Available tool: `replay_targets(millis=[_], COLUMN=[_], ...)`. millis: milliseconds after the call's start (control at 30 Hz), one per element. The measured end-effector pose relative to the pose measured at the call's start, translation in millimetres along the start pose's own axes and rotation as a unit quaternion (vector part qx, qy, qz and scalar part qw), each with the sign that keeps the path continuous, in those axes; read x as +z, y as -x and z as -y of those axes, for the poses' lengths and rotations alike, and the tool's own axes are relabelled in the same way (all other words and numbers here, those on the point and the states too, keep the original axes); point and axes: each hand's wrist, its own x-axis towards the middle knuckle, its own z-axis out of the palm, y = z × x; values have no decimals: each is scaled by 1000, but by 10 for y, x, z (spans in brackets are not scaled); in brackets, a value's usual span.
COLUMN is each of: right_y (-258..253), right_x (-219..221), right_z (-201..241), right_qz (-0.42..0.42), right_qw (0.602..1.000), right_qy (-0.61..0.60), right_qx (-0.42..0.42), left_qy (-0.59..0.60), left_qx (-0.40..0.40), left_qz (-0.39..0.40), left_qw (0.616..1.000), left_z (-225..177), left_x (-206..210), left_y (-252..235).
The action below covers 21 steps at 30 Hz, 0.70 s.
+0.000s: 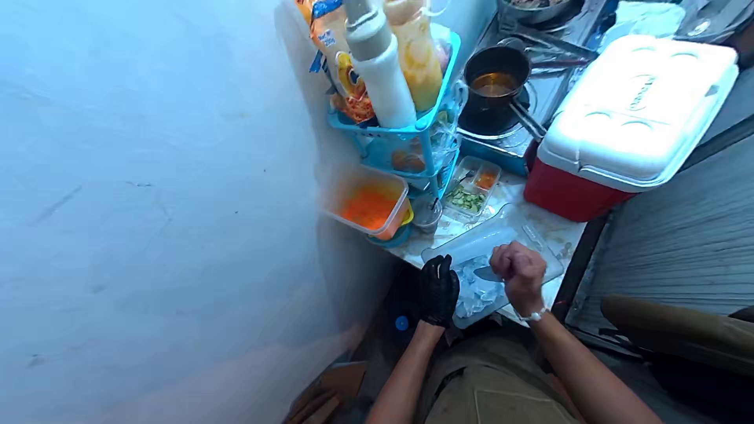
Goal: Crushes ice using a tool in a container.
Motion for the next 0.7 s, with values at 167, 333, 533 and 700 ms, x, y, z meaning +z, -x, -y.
replay_targets(millis=[167, 333, 533, 700], right_y=[-204, -364, -334, -581], right_x=[-967, -1370, -1231, -1236], right_z=[649, 662, -144, -323], right_qz=[-102, -102, 22, 98], right_qw=[992, 990, 1000, 995], right_qy=[-61, -94, 10, -31], right_qx=[-43, -22, -20, -12], left_qy=[-45, -100, -57, -116], left_qx=[0, -107, -228, -252], left_qz=[382, 496, 544, 545], left_qw=[923, 856, 805, 791], left_z=[-214, -392, -370, -722], left_x=[205, 497, 171, -496], left_y=[-540, -919, -923, -1161])
